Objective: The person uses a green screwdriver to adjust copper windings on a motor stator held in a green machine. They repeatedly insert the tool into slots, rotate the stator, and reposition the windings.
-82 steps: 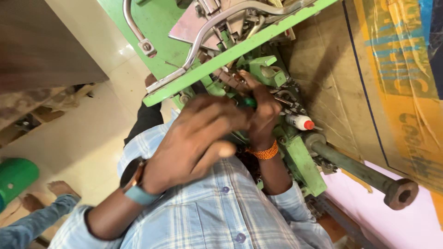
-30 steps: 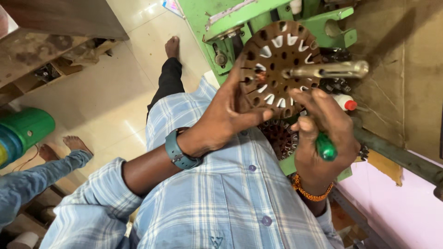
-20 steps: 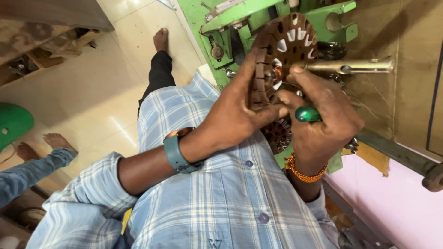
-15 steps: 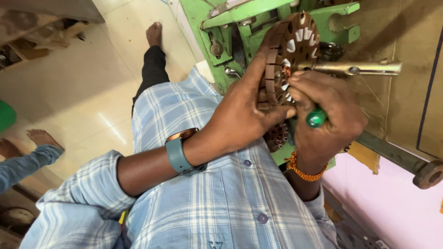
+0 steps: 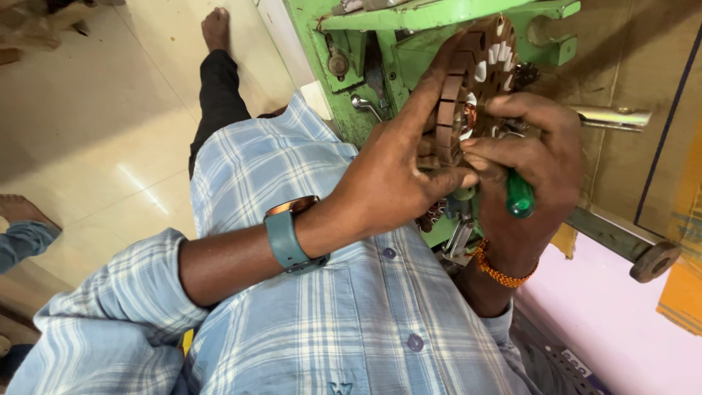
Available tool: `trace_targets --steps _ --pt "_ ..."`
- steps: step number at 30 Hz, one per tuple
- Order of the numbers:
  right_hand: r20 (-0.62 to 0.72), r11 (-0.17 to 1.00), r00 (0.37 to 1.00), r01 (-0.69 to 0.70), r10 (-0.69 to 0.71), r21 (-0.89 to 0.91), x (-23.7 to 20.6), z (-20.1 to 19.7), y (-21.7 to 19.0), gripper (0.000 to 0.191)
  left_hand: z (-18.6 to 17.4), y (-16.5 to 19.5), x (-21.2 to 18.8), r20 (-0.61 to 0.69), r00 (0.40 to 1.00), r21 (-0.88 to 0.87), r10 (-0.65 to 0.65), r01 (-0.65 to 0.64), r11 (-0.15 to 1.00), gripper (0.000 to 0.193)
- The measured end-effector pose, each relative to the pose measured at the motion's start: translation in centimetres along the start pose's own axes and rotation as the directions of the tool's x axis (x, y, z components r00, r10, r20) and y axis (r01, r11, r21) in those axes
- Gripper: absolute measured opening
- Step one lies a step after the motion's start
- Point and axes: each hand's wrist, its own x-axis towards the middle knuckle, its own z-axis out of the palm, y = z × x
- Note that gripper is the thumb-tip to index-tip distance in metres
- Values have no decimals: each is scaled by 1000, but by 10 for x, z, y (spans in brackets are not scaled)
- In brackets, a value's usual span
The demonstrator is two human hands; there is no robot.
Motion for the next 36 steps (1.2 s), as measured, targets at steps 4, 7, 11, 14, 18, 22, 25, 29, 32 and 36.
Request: trace_targets --steps 4,7,11,14,18,22,25,29,32,36 --pt "-30 1000 999 28 -28 -6 0 7 0 14 -9 -3 -1 -9 1000 -46 16 -16 999 98" --pt "-116 1000 993 -13 15 18 -5 17 1 17 -16 -3 -1 18 994 -118 -106 107 987 97" --pt "-251 983 959 -97 133 153 -12 31 6 25 -22 -2 -1 68 994 -201 -89 101 974 95" --pt "-313 974 939 -81 146 212 -18 35 13 29 -22 -1 -1 50 992 -203 -116 123 971 90" --pt "-398 967 909 -21 124 255 -21 42 23 35 -24 1 -2 69 989 -465 -132 148 873 81" --pt "-500 981 866 83 15 173 -22 49 35 34 -23 8 -2 108 974 -564 -199 225 795 79" --pt "-578 930 800 77 158 360 -23 58 48 37 -23 19 2 130 987 -261 -98 130 957 82" --pt "-617 944 752 -22 232 328 -26 57 69 38 -16 46 7 90 990 851 106 -132 509 67" --pt "-634 947 735 -37 242 318 -26 59 75 39 -10 68 14 214 943 864 253 -304 401 64" --pt "-616 943 747 -44 250 329 -21 57 71 38 -9 76 34 196 958 885 209 -265 382 55"
